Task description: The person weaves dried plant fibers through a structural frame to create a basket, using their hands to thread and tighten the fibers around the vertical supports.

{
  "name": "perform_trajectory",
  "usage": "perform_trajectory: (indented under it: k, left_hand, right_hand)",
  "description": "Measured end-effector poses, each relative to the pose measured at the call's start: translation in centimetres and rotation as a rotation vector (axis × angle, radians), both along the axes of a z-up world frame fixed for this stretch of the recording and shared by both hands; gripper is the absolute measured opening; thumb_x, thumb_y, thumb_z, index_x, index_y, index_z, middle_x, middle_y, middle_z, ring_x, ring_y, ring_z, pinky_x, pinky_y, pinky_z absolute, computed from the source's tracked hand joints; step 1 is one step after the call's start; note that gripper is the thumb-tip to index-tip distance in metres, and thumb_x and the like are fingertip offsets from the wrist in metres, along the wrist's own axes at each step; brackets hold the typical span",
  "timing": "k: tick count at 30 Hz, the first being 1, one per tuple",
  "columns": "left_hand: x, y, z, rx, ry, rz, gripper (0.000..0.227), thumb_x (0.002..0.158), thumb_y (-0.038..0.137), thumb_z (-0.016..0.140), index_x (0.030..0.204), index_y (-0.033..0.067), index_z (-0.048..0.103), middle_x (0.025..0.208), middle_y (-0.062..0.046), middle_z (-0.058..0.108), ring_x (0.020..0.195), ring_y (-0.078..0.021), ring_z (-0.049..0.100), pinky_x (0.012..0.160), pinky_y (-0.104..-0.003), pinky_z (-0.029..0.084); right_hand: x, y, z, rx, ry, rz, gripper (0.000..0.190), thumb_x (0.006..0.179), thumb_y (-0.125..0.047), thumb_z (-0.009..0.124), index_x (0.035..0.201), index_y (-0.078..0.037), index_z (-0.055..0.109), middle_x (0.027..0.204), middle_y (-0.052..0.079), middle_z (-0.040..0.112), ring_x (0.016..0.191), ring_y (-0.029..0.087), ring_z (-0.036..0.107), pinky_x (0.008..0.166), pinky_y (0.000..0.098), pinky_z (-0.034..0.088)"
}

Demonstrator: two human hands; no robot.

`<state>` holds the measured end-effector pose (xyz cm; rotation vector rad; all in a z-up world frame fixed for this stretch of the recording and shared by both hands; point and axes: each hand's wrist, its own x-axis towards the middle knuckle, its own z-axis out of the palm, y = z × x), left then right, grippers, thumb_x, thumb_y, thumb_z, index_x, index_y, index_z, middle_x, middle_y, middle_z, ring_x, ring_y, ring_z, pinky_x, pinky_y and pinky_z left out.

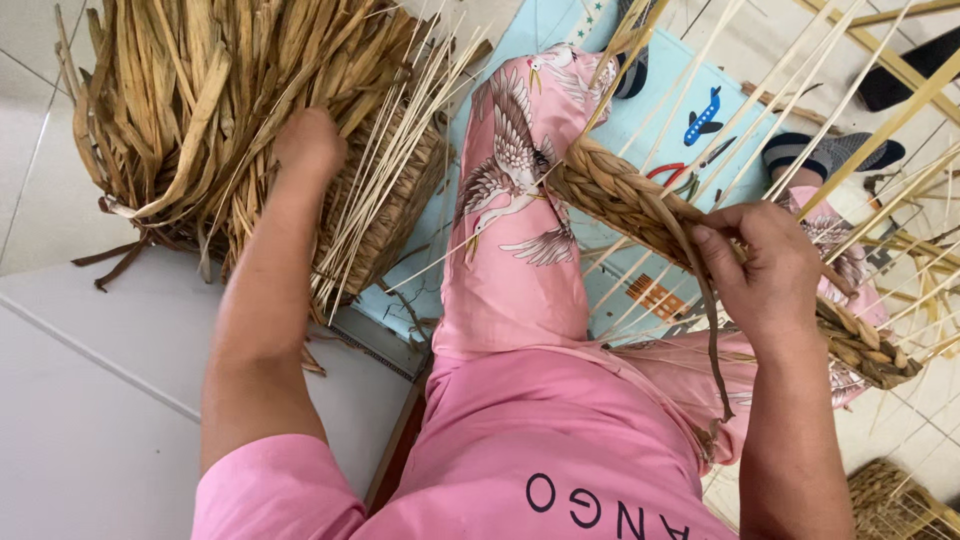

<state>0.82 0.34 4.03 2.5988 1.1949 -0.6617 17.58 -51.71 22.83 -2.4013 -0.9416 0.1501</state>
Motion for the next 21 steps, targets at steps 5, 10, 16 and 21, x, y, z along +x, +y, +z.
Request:
perform_trajectory:
  k: [5, 10, 16, 21]
  left_hand:
    - [-0.5, 0.6, 2.2, -0.279, -0.034, 0.053, 0.026, 0.096, 0.029, 0.073, 0.111, 0.0080, 0.072, 0.109, -0.017, 0.068, 0.099, -0.0371, 0.064, 0.088, -0.051, 0.048]
    - [-2.7, 0.0, -4.9, 0.367, 0.028, -0.201, 0.027, 0.073, 0.013, 0.079, 0.098, 0.0008, 0.074, 0.116, -0.024, 0.068, 0.102, -0.0395, 0.068, 0.091, -0.051, 0.053]
    - [-2.0, -0.3, -3.1, -0.005, 0.157, 0.087, 0.038, 0.085, 0.026, 0.082, 0.111, 0.0013, 0.070, 0.107, -0.020, 0.066, 0.092, -0.0375, 0.069, 0.078, -0.047, 0.056]
    - [0.1, -1.7, 10.7, -0.222, 0.028, 0.250, 0.032, 0.094, 0.032, 0.074, 0.117, 0.0103, 0.071, 0.106, -0.011, 0.071, 0.085, -0.0209, 0.064, 0.081, -0.042, 0.055]
  right_hand:
    - [0.0, 1.0, 0.6, 0.032, 0.008, 0.030, 0.012, 0.100, -0.009, 0.081, 0.099, -0.003, 0.070, 0.090, 0.011, 0.066, 0.084, 0.028, 0.066, 0.073, 0.0373, 0.050]
    - [-1.2, 1.1, 0.9, 0.104, 0.099, 0.015, 0.012, 0.098, -0.007, 0.079, 0.103, -0.003, 0.069, 0.088, 0.012, 0.064, 0.082, 0.026, 0.066, 0.075, 0.0375, 0.052]
    - [-0.5, -0.2, 0.9, 0.039, 0.018, 0.023, 0.012, 0.097, -0.005, 0.081, 0.100, -0.002, 0.069, 0.085, 0.011, 0.063, 0.080, 0.027, 0.064, 0.071, 0.0367, 0.049]
    - [-1.0, 1.1, 1.5, 0.126, 0.129, 0.010, 0.011, 0.097, -0.002, 0.079, 0.102, -0.002, 0.069, 0.090, 0.010, 0.066, 0.083, 0.023, 0.067, 0.073, 0.0345, 0.052]
